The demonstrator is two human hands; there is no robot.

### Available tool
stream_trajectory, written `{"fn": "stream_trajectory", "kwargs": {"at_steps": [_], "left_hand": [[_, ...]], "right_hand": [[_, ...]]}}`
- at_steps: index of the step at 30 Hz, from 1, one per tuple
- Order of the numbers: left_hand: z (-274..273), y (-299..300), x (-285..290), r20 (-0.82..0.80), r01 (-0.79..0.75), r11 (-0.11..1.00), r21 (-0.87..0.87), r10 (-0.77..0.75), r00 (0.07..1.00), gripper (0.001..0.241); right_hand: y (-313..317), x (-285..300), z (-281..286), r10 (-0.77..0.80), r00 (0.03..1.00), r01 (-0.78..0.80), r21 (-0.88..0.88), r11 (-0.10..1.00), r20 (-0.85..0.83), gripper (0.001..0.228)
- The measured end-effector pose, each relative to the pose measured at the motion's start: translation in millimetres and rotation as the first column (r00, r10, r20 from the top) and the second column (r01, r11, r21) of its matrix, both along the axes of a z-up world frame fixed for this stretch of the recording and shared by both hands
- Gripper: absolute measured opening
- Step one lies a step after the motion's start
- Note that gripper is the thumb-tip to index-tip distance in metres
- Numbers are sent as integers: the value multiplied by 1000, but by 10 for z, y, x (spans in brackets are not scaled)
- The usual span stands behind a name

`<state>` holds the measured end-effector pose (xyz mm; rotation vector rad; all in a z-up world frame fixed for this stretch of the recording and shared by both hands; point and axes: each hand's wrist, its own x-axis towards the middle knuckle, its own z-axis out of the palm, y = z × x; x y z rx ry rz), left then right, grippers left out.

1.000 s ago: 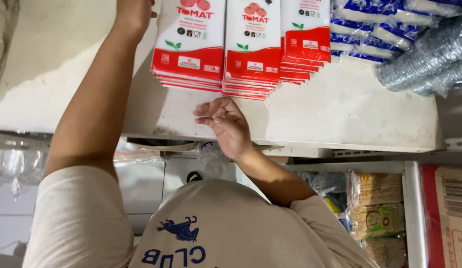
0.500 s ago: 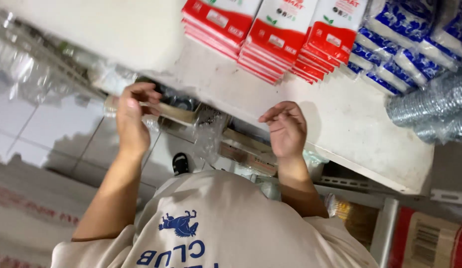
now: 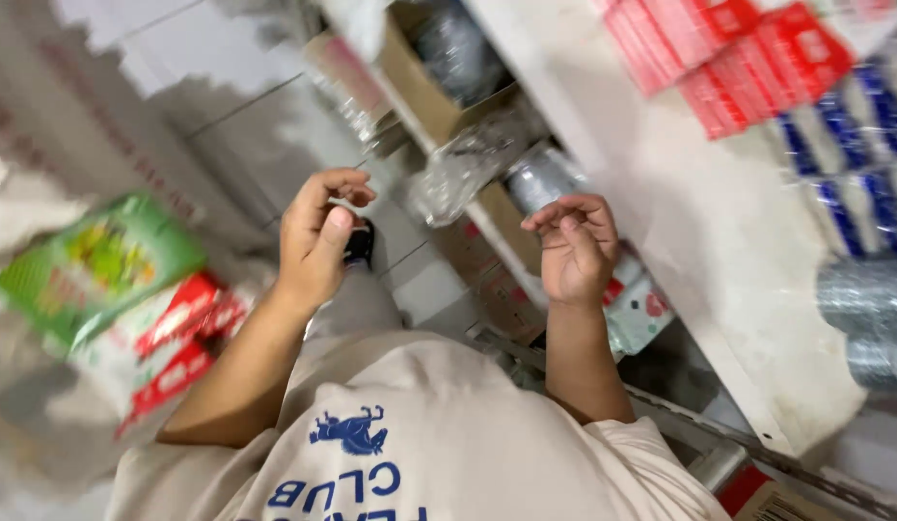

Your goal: The person takes plastic bags containing products from a clear bin and stacks them on a shelf by hand.

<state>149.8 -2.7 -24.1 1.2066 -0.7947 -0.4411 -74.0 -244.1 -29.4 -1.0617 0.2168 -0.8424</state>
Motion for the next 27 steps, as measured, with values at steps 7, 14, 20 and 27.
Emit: {"fn": "stream_trajectory", "kwargs": {"at_steps": [7, 14, 20, 27], "left_hand": [[-3, 911, -347, 87, -206, 972, 118, 196, 977, 37], [-150, 1578, -660, 20, -304, 919, 250, 309, 951, 35], [-336, 2182, -731, 35, -393, 789, 473, 429, 903, 27], [-775, 3331, -448, -2, -461, 698, 548, 553, 833, 29]], "right_hand": [[644, 227, -245, 217, 976, -216, 36, 976, -23, 20], [1330, 605, -391, 507, 852, -500, 84, 862, -129, 20], [2007, 926, -575, 713, 603, -731, 110, 674, -358, 23], [3122, 1589, -2051, 662, 290, -861, 114, 496, -691, 25]]}}
